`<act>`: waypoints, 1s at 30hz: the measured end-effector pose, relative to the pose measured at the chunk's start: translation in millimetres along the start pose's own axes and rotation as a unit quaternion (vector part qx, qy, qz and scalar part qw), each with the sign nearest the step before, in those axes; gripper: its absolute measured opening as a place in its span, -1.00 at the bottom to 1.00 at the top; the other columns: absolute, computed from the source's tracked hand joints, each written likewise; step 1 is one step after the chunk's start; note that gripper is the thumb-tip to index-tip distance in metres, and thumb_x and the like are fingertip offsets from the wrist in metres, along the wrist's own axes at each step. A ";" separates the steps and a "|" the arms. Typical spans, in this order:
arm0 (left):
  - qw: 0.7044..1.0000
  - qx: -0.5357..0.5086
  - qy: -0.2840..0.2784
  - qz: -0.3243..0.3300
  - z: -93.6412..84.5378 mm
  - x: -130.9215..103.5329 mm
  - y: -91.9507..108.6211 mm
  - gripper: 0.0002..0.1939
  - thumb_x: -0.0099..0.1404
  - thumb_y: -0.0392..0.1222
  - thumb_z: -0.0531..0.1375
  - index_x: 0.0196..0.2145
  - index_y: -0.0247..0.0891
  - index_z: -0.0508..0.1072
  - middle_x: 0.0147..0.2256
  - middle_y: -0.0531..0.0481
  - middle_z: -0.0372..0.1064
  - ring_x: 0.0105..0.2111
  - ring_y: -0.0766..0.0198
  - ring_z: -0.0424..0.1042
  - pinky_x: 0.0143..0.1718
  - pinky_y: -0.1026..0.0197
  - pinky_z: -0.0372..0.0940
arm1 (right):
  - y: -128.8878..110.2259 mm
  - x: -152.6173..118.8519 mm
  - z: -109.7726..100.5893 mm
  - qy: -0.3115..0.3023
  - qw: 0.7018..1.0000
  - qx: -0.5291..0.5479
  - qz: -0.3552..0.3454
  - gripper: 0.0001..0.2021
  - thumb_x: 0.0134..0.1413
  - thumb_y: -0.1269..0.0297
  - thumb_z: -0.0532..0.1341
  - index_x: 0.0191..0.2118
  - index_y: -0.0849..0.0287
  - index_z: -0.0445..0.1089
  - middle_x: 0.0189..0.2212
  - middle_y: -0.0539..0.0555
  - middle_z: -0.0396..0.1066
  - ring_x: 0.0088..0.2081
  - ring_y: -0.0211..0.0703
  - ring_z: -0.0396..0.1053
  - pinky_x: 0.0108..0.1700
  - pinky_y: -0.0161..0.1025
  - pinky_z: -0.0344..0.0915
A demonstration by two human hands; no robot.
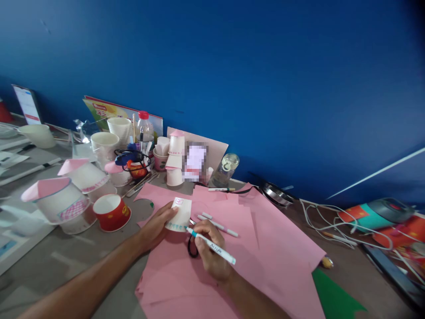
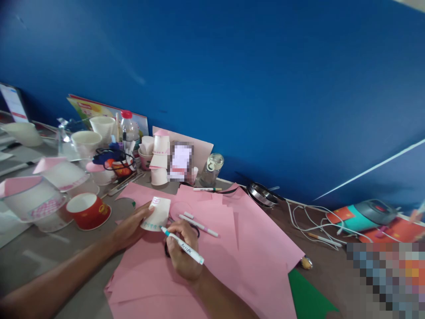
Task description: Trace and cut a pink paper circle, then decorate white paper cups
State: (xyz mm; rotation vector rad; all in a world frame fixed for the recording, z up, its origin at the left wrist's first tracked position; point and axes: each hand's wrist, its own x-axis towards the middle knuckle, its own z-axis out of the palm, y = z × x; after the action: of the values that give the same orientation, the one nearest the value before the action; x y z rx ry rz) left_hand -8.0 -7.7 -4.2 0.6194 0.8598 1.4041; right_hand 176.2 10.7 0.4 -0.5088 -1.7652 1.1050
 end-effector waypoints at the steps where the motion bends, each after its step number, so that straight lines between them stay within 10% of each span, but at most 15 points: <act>1: 1.000 -0.001 0.000 0.000 -0.2 -0.1 -0.2 -0.78 0.22 -0.15 0.27 -0.20 -0.30 0.48 -0.32 -0.04 0.49 -0.45 0.28 0.40 -0.39 0.24 0.30 | 0.2 -0.4 0.1 -0.006 1.000 -0.003 -0.003 -0.88 0.24 0.24 0.12 -0.26 0.10 0.38 -0.36 0.06 0.35 -0.32 -0.12 0.34 -0.20 -0.14 0.32; 30: 1.000 0.000 -0.013 0.008 0.8 0.2 -0.9 -0.75 0.29 -0.11 0.22 -0.14 -0.31 0.46 -0.31 -0.06 0.49 -0.37 0.22 0.45 -0.33 0.24 0.30 | 15.1 -7.7 0.1 0.005 0.998 0.060 0.034 -0.84 0.27 0.18 0.11 -0.27 0.12 0.35 -0.40 0.00 0.32 -0.47 -0.23 0.31 -0.18 -0.12 0.32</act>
State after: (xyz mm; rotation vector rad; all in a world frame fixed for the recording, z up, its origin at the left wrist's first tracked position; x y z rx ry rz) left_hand -6.8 -7.5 -4.5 0.6432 0.8361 1.4080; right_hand 177.7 12.6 -16.4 -0.5023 -1.6710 1.2453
